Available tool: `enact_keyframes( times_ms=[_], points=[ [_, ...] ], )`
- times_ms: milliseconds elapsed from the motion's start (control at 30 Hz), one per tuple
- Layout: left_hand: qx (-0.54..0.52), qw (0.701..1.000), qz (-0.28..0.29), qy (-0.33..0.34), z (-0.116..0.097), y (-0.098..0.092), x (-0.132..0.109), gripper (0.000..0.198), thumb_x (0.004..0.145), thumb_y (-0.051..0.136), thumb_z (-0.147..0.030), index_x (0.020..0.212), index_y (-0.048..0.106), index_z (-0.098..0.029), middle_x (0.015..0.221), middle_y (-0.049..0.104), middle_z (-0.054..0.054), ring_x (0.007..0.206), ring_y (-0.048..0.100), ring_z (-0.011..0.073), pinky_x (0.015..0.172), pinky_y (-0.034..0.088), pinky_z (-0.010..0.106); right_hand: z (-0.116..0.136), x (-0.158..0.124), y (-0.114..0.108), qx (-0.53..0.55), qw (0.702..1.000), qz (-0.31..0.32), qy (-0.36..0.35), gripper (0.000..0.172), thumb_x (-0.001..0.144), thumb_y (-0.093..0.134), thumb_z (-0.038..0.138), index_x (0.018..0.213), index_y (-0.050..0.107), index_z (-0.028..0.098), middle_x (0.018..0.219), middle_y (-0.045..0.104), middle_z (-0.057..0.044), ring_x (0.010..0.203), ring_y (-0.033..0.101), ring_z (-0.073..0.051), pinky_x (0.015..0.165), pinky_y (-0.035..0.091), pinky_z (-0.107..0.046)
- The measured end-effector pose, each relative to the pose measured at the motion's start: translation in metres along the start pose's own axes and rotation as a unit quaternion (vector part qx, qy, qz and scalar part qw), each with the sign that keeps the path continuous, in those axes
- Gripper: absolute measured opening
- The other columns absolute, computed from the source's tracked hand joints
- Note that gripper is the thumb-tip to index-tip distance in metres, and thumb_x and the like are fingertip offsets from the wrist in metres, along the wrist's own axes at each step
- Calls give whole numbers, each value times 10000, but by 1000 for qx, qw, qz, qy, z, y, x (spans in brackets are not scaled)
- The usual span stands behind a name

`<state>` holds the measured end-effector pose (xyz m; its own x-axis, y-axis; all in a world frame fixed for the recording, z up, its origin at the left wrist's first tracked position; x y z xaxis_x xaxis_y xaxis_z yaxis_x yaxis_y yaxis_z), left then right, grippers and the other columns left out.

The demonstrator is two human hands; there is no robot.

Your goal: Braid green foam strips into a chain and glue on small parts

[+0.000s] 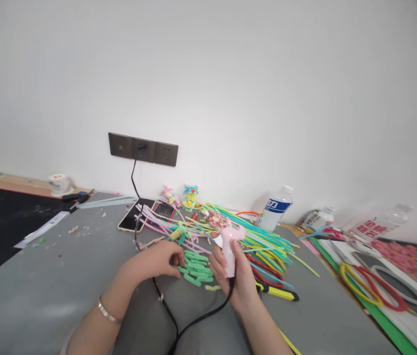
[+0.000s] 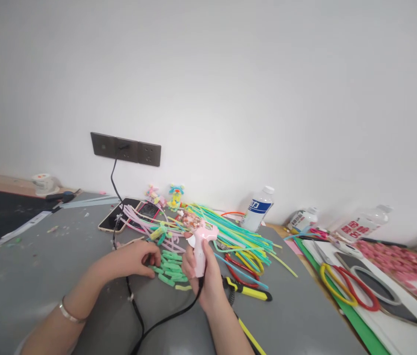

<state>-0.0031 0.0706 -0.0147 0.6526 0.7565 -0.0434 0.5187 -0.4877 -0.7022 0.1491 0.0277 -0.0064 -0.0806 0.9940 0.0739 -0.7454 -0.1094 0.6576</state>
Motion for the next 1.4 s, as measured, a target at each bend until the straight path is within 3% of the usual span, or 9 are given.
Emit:
enact_keyframes(
  times_ms=[200, 333, 467, 633, 767, 1033, 1233, 1400],
  points=[
    [4, 1000, 4, -10, 4, 1, 0, 21, 690, 665, -232, 706, 672, -219, 662, 628, -6, 632, 580, 186, 553, 368, 246, 1, -2, 1, -7, 1000, -13, 11, 348, 857, 588, 513, 965, 633, 185, 516, 322, 92, 381, 211, -54, 371, 249, -174],
    [-15, 1000, -11, 3, -1, -7, -1, 69, 758, 613, -258, 737, 651, -205, 687, 621, 0, 643, 565, 179, 568, 382, 244, 0, -2, -3, -24, 999, -39, -1, 341, 853, 593, 511, 970, 613, 191, 494, 329, 99, 365, 214, -55, 357, 239, -178],
    [-63, 993, -89, 34, -18, -23, 0, 128, 858, 537, -303, 824, 610, -204, 797, 646, 8, 711, 571, 168, 623, 413, 244, 0, 0, -7, -21, 998, -60, -11, 277, 832, 646, 455, 917, 596, 197, 472, 325, 113, 350, 223, -44, 362, 233, -174],
    [-102, 976, -185, 46, -27, -31, 3, 149, 874, 533, -315, 821, 604, -195, 740, 642, -2, 679, 576, 154, 588, 406, 230, -2, 0, -8, -24, 998, -59, -12, 272, 811, 681, 435, 800, 557, 192, 452, 344, 114, 334, 227, -35, 366, 207, -183],
    [-118, 957, -258, 57, -29, -34, 4, 146, 854, 563, -310, 815, 631, -187, 721, 632, -6, 641, 553, 141, 601, 424, 233, -4, -1, -6, -25, 998, -51, -3, 270, 818, 682, 419, 909, 572, 189, 448, 368, 118, 332, 231, -35, 370, 198, -179],
    [-178, 955, -223, 84, -37, -19, 7, 122, 835, 613, -290, 878, 660, -187, 873, 693, 35, 716, 613, 156, 670, 502, 257, -4, -2, -4, -46, 998, -43, -18, 320, 821, 689, 408, 994, 605, 153, 433, 351, 128, 319, 241, -24, 382, 191, -174],
    [-195, 957, -189, 103, -46, -11, 8, 116, 820, 638, -268, 881, 674, -177, 863, 703, 39, 767, 632, 167, 685, 504, 254, -13, 1, -13, -86, 995, -52, -5, 390, 727, 785, 430, 907, 595, 141, 418, 352, 128, 346, 271, -28, 397, 204, -183],
    [-185, 961, -162, 123, -56, -7, 6, 79, 813, 651, -236, 854, 684, -178, 833, 705, 25, 752, 621, 157, 662, 483, 241, -13, 1, -17, -113, 990, -79, -3, 480, 672, 820, 439, 978, 590, 148, 475, 471, 80, 400, 358, -61, 411, 228, -197]
  ],
)
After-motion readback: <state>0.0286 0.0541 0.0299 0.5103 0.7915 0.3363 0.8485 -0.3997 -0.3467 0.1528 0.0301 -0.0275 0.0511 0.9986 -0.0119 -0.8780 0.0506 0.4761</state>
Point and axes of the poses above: each hand's wrist, its own x-axis towards the middle knuckle, its own y-axis out of the palm, z = x × y, the point moved 7 cm from there along x, towards the middle knuckle
